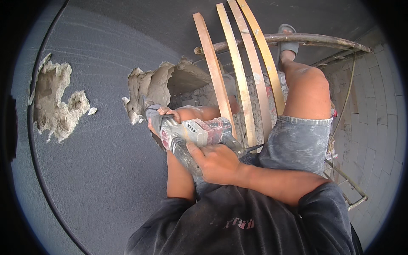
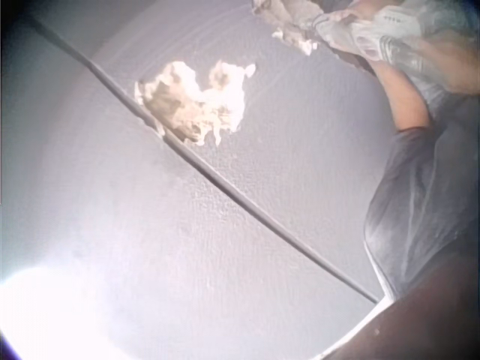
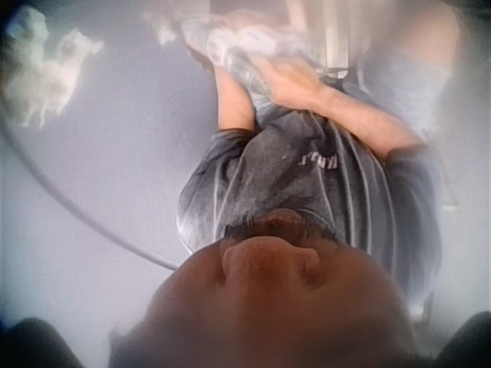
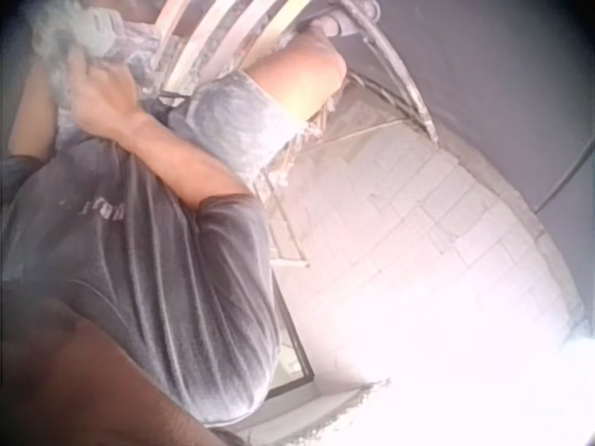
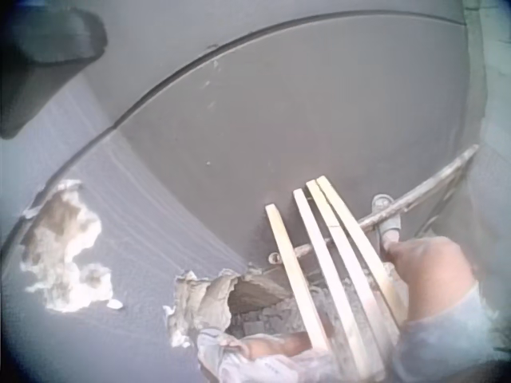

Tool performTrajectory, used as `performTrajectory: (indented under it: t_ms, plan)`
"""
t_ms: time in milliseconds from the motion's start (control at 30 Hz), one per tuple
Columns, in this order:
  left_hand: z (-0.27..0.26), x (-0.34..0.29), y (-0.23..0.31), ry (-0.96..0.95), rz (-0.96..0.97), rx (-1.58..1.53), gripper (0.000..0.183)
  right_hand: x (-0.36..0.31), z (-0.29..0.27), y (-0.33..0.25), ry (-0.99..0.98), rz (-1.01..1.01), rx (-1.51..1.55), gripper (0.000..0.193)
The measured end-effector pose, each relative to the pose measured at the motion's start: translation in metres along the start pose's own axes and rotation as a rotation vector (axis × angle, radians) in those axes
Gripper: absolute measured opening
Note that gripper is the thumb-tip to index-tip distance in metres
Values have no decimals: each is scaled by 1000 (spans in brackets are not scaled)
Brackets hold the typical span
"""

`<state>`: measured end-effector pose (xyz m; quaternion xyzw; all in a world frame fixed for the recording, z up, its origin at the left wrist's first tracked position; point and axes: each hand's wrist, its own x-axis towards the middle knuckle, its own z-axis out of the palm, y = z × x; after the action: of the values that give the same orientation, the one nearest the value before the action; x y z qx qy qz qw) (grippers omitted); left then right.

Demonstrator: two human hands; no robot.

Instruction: The person uses a power tool to chip away at a wall, creating a hole. The person is standing on a scaffold while performing the task.

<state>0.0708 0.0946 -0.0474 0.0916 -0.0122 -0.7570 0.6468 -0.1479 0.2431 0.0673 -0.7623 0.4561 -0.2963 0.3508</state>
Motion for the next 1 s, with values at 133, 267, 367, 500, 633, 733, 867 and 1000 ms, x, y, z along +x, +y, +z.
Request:
performTrajectory:
  t_ms: [133,267,367,500,633,733,867,1000]
  plan:
    - [-16,12,17,-125,-48,-112,48,22,13,-21,25,-21,-70,70]
    - [-25,20,31,-82,-42,-64,47,49,18,-41,9,-42,-140,55]
    - [-20,27,25,-21,-9,-55,46,48,18,-31,-6,43,-65,63]
    - [5,29,3,134,-40,36,46,27,-20,-4,-8,180,104,84]
    - [26,15,-23,87,-78,103,46,2,-43,-1,91,117,132,82]
    - [38,1,-31,78,-86,117,46,-18,-44,-7,120,86,141,82]
    - [46,-5,-33,82,-96,186,45,-31,-33,-7,130,101,201,81]
    - [41,6,-24,83,-137,98,47,-19,-21,-6,114,134,179,82]
